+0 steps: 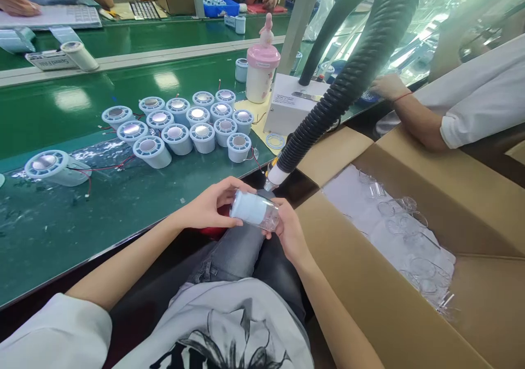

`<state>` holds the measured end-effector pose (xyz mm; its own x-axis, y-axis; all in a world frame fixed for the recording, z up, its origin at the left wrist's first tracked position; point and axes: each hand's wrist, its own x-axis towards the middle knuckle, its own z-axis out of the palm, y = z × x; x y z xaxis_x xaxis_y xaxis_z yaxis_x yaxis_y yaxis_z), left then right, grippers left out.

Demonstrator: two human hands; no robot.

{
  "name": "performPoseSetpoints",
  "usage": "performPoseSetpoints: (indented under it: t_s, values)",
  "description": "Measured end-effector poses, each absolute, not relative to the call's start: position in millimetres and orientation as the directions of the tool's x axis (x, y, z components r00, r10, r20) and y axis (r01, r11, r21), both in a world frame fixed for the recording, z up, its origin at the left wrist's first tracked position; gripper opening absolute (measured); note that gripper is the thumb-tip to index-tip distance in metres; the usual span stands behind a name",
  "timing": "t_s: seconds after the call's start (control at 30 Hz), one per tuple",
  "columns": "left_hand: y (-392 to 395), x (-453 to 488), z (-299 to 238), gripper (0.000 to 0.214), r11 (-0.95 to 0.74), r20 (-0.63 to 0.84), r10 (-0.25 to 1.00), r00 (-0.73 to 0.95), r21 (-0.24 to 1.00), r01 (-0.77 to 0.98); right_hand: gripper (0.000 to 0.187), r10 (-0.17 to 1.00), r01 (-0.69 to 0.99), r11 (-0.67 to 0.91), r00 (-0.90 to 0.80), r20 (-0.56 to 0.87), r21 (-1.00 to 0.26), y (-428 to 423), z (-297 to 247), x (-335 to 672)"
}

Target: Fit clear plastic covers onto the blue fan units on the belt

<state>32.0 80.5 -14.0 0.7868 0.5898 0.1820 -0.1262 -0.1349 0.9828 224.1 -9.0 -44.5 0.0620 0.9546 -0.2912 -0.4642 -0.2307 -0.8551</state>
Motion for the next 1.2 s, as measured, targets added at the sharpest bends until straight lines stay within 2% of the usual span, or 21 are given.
performPoseSetpoints:
  t_s: [0.07, 0.17, 0.27, 0.4, 0.53, 0.57, 0.67, 0.7, 0.83, 1.07, 1.2]
  values:
    - [76.7, 27.6, -8.9, 0.048, -0.314, 0.280, 0.580, 0.765, 0.943, -0.107, 0.049, 0.958, -0.434, -0.232, 0.056, -0.283, -0.870, -13.1, -37.8, 228.1]
    - [72.9, 23.2, 1.4, 0.042, -0.589, 0.380, 0.503, 0.776, 0.808, -0.014, 0.048, 0.959, -0.384, -0.255, 0.019, -0.284, -0.887, -17.4, -27.8, 231.1]
    - [69.5, 19.9, 11.2, 0.036, -0.691, 0.382, 0.434, 0.816, 0.723, 0.029, 0.048, 0.953, -0.368, -0.285, -0.008, -0.304, -0.885, -20.3, -20.5, 231.5]
    - [64.3, 17.0, 17.8, 0.019, -0.669, 0.361, 0.393, 0.846, 0.743, -0.006, 0.049, 0.948, -0.347, -0.306, -0.024, -0.318, -0.886, -24.2, -16.0, 232.3]
    - [61.1, 17.9, 16.6, 0.014, -0.637, 0.368, 0.400, 0.840, 0.770, -0.034, 0.048, 0.956, -0.315, -0.291, -0.059, -0.287, -0.903, -27.3, -10.3, 234.2]
    - [60.6, 18.5, 15.4, 0.022, -0.612, 0.372, 0.418, 0.829, 0.789, -0.046, 0.047, 0.956, -0.304, -0.292, -0.080, -0.281, -0.907, -27.6, -7.9, 234.4]
    - [59.1, 20.1, 11.7, 0.067, -0.515, 0.349, 0.455, 0.819, 0.854, -0.078, 0.050, 0.944, -0.257, -0.320, -0.165, -0.285, -0.912, -27.4, 0.1, 234.6]
    - [58.5, 20.3, 10.5, 0.075, -0.478, 0.327, 0.460, 0.825, 0.875, -0.080, 0.051, 0.936, -0.246, -0.338, -0.189, -0.297, -0.908, -27.1, 2.2, 234.5]
    - [56.4, 19.4, 6.9, 0.076, -0.391, 0.280, 0.488, 0.827, 0.917, -0.079, 0.050, 0.906, -0.264, -0.412, -0.221, -0.361, -0.872, -25.6, 5.7, 233.7]
    - [53.3, 16.9, 5.2, 0.081, -0.525, 0.328, 0.449, 0.831, 0.849, -0.052, 0.053, 0.813, -0.307, -0.579, -0.293, -0.503, -0.756, -25.1, 5.0, 227.4]
    - [47.0, 16.3, 6.1, 0.070, -0.515, 0.286, 0.477, 0.831, 0.857, 0.000, 0.055, 0.697, -0.289, -0.710, -0.422, -0.580, -0.643, -23.3, 6.1, 225.5]
